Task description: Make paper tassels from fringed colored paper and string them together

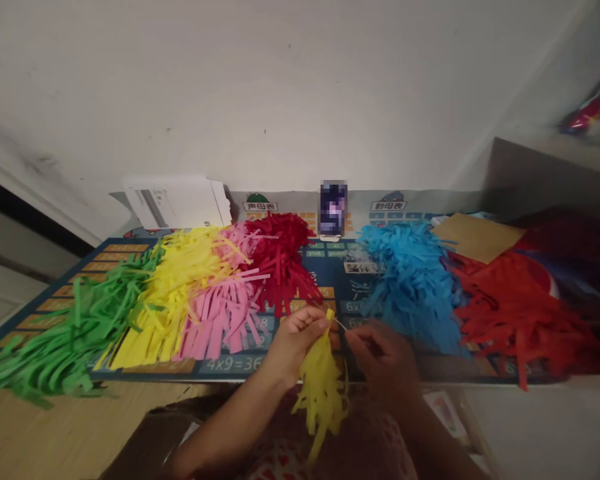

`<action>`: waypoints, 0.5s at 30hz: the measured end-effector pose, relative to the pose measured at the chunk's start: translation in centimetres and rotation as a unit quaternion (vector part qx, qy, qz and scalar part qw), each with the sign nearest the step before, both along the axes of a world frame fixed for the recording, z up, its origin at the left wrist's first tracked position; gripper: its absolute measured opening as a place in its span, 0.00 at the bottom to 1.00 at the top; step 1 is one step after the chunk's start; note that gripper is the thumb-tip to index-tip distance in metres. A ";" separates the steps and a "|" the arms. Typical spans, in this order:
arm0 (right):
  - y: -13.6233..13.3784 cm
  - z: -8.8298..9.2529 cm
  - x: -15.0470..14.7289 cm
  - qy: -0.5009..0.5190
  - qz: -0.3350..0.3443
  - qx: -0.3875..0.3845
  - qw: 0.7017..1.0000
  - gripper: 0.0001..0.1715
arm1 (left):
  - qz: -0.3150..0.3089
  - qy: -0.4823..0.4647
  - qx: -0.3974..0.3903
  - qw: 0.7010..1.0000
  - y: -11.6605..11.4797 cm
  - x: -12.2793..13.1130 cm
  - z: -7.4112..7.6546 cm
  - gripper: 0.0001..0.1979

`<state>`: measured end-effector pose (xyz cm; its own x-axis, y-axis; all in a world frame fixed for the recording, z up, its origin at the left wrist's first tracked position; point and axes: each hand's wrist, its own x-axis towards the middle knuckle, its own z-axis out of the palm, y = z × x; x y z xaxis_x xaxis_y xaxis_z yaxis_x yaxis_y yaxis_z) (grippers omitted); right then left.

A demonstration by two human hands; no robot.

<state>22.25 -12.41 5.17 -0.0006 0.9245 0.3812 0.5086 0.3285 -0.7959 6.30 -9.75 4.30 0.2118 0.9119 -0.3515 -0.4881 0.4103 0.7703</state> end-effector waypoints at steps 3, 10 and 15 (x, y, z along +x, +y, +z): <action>-0.1 0.0 -0.1 0.003 0.016 -0.016 1.000 0.16 | -0.011 0.027 0.054 0.998 -0.3 0.2 -0.2 0.23; -0.1 -0.4 0.3 -0.030 0.087 -0.110 0.990 0.14 | 0.003 0.251 0.247 0.936 -1.4 0.2 -0.6 0.16; 0.0 -0.6 0.1 -0.092 0.096 -0.029 0.991 0.14 | 0.000 0.387 0.326 0.862 -2.1 0.0 -1.1 0.18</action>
<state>22.37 -12.38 4.54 -0.2423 0.9209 0.3052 0.5798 0.3897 -0.7155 6.27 -11.84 3.23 0.1439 0.9691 0.2005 0.2760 -0.2338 0.9323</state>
